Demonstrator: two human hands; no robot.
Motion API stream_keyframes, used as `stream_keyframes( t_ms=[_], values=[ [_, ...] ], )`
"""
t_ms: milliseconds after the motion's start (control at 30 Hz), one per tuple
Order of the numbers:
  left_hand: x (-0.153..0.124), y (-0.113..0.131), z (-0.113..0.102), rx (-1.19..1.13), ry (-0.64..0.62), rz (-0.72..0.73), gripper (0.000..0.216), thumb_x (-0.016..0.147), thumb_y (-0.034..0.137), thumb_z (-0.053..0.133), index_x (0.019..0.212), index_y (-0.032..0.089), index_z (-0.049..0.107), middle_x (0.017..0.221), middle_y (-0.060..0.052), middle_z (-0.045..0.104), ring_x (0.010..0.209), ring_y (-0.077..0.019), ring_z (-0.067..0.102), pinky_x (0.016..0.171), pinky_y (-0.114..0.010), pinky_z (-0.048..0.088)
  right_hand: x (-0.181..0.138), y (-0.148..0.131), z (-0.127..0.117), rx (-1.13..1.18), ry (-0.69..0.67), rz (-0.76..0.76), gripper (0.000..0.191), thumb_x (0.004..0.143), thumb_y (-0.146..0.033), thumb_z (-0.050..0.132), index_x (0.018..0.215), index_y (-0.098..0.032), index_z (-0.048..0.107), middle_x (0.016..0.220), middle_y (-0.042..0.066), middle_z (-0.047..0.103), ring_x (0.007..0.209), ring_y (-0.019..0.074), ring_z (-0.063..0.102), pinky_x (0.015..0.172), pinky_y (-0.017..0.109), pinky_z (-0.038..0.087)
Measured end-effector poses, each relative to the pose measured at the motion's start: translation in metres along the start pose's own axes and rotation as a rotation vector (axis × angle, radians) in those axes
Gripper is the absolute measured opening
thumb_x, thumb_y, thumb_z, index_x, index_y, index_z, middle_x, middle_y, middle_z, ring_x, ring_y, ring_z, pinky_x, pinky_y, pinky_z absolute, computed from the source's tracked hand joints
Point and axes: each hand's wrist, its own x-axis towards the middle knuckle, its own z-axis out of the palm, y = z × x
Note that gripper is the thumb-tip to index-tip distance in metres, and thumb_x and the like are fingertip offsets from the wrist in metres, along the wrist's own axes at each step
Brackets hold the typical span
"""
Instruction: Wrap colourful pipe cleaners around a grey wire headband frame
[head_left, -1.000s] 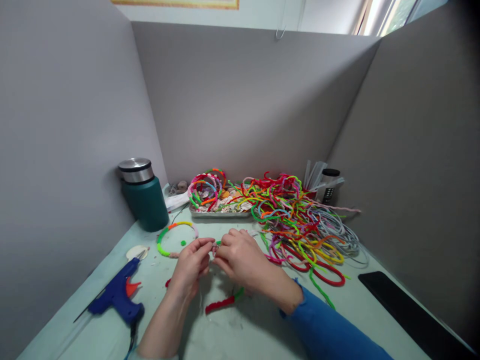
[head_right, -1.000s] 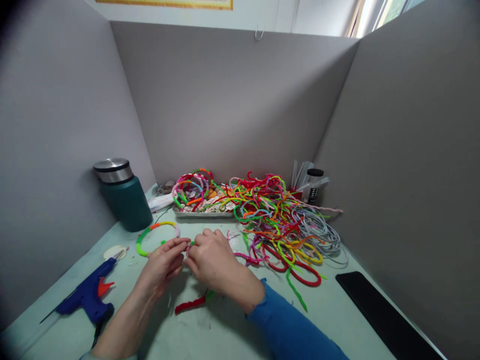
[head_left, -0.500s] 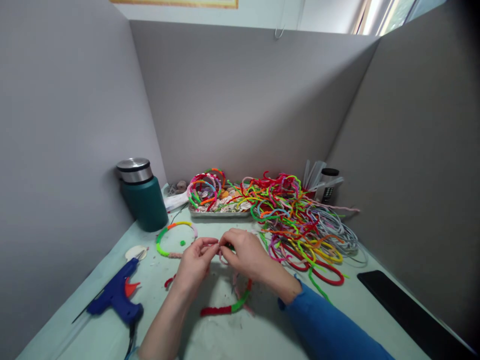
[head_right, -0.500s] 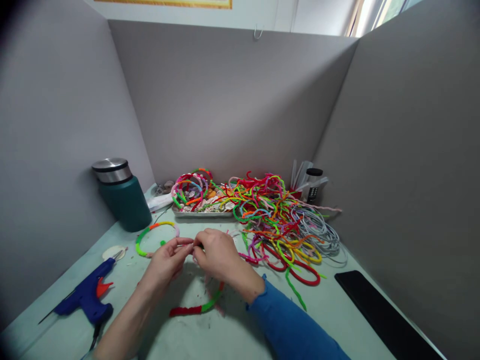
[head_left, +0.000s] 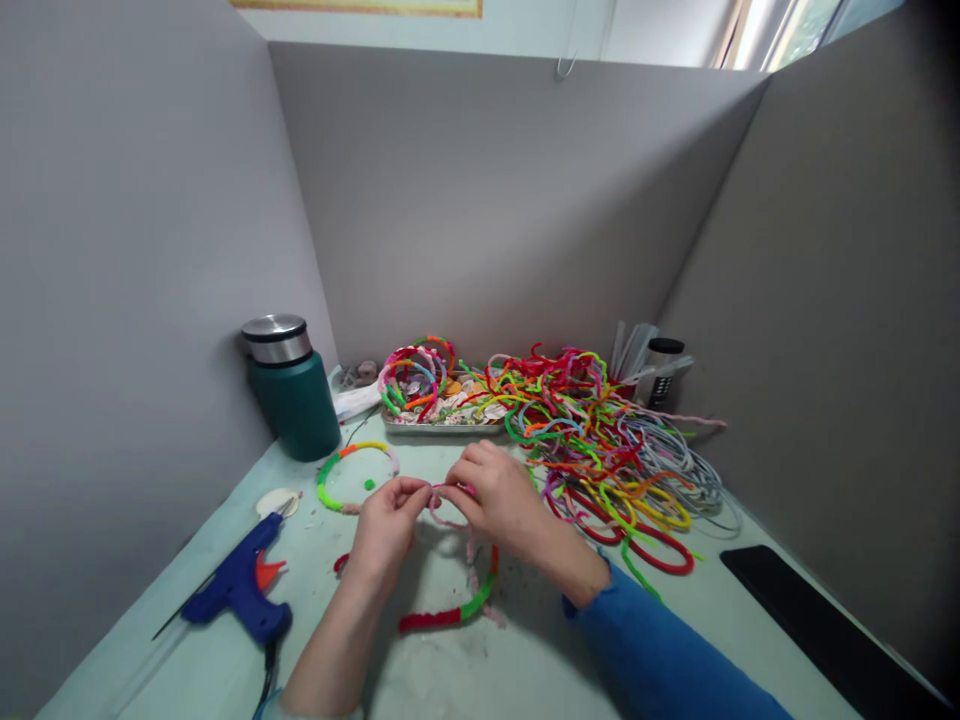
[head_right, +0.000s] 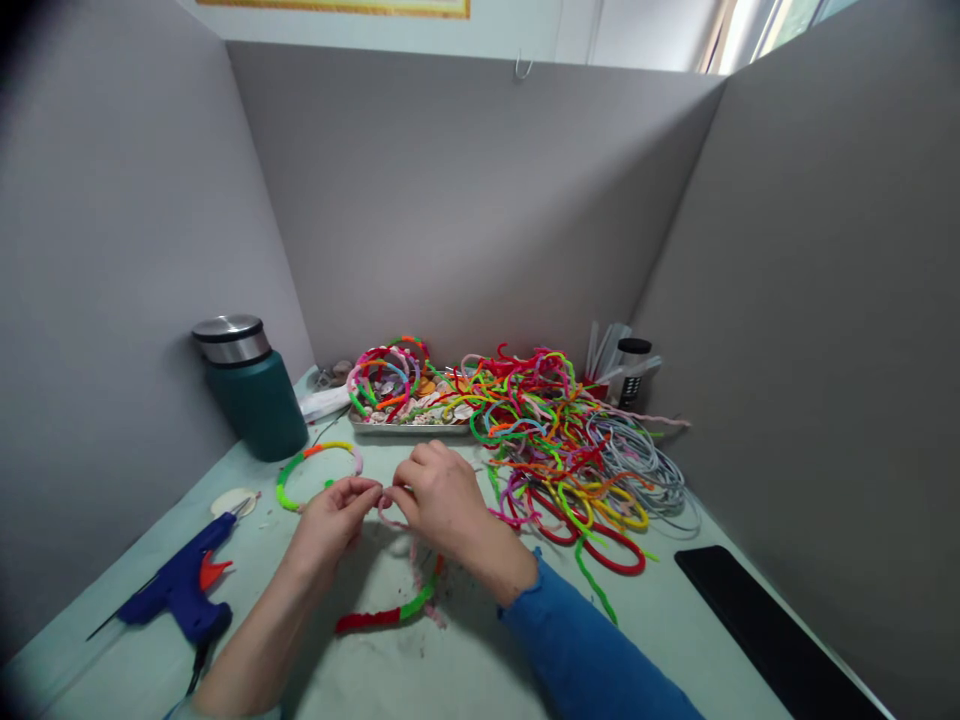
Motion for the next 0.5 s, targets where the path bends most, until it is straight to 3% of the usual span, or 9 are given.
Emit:
stream_keyframes(
  t_ms=[100, 200, 300, 500],
  values=[
    [0.001, 0.001, 0.000, -0.035, 0.020, -0.011, 0.025, 0.066, 0.037, 0.065, 0.077, 0.015, 0.057, 0.059, 0.004, 0.060, 0.032, -0.0020, 0.028, 0.032, -0.017, 0.019, -0.001, -0.006, -0.001, -0.090, -0.104, -0.059, 0.029, 0.083, -0.043, 0.056, 0.075, -0.018, 0.066, 0.073, 0.005, 0.059, 0.077, 0.0173, 0.047, 0.068, 0.029, 0.030],
    [0.001, 0.002, -0.001, -0.071, 0.001, -0.008, 0.027, 0.066, 0.038, 0.066, 0.078, 0.015, 0.058, 0.062, 0.003, 0.061, 0.032, -0.0015, 0.027, 0.032, -0.017, 0.019, -0.004, -0.014, 0.004, -0.154, -0.162, -0.063, 0.022, 0.082, -0.036, 0.058, 0.074, -0.017, 0.066, 0.075, 0.006, 0.060, 0.080, 0.0192, 0.047, 0.070, 0.032, 0.030],
    [0.000, 0.003, -0.001, -0.073, 0.002, -0.023, 0.027, 0.063, 0.038, 0.068, 0.075, 0.015, 0.059, 0.047, 0.008, 0.049, 0.031, -0.0023, 0.026, 0.032, -0.017, 0.017, -0.006, -0.019, 0.005, -0.133, -0.173, -0.076, 0.015, 0.084, -0.025, 0.053, 0.080, -0.016, 0.064, 0.081, 0.006, 0.061, 0.083, 0.0189, 0.048, 0.071, 0.032, 0.030],
    [-0.004, 0.011, 0.000, -0.126, -0.094, -0.118, 0.028, 0.063, 0.038, 0.069, 0.076, 0.014, 0.060, 0.038, 0.012, 0.033, 0.033, -0.0030, 0.021, 0.034, -0.017, 0.013, -0.004, -0.012, -0.004, 0.023, -0.133, 0.041, 0.024, 0.089, -0.031, 0.045, 0.082, -0.017, 0.063, 0.078, 0.004, 0.063, 0.074, 0.0144, 0.052, 0.066, 0.026, 0.031]
  ],
)
